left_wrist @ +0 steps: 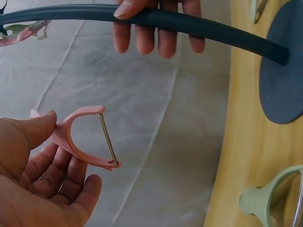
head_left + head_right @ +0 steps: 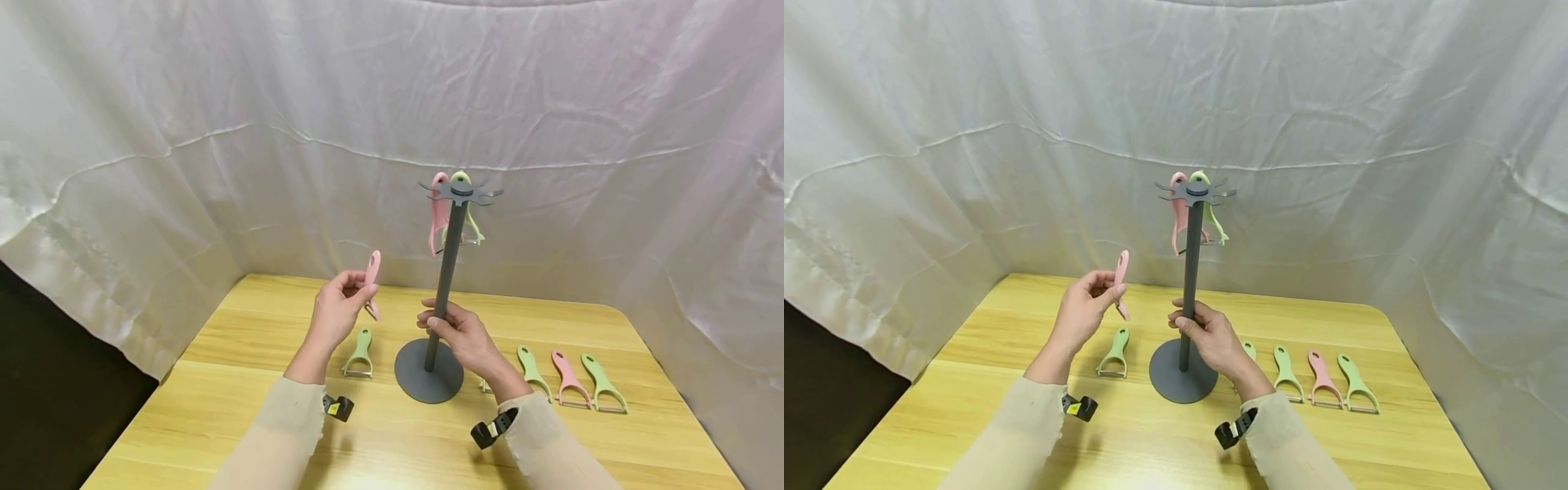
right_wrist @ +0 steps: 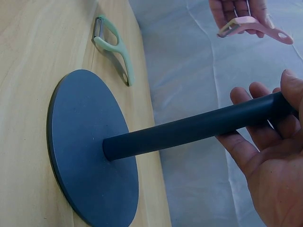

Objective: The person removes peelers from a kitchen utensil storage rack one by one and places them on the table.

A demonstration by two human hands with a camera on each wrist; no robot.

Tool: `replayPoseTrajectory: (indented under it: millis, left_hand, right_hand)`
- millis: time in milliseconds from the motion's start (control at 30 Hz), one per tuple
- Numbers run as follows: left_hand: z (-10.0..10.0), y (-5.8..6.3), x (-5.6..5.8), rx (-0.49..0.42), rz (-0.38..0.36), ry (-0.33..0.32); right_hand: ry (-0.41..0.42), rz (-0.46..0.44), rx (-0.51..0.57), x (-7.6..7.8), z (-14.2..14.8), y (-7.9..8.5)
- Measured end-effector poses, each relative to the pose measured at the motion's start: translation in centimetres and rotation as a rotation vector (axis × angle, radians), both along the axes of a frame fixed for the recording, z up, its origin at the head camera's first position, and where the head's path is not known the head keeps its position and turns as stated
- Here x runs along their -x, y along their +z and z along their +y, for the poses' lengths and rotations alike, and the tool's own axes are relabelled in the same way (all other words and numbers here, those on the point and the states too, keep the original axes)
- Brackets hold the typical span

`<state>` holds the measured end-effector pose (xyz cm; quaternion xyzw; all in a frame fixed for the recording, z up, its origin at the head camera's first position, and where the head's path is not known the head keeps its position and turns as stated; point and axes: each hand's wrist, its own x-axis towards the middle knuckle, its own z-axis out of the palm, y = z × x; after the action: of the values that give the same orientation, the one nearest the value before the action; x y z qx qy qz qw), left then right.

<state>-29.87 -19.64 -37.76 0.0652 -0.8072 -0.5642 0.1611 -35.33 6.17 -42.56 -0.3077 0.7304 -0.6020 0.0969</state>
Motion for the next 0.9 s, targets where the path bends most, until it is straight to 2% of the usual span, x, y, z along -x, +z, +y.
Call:
replayPoseTrajectory:
  millis: [267, 567, 900]
  left_hand:
    - [-0.5, -0.9, 0.3, 0.068, -0.036, 0.040]
    - [-2.0, -2.4, 0.2, 0.136, -0.077, 0.071]
    - [-2.7, -3.3, 0.0, 0.207, -0.166, 0.119]
  right_hand:
    - [-0.003, -0.003, -0.007, 0.1, 0.0, 0.0]
    - [0.001, 0.002, -0.010, 0.1, 0.0, 0.0]
    - [0.003, 0.002, -0.007, 0.1, 0.1, -0.1]
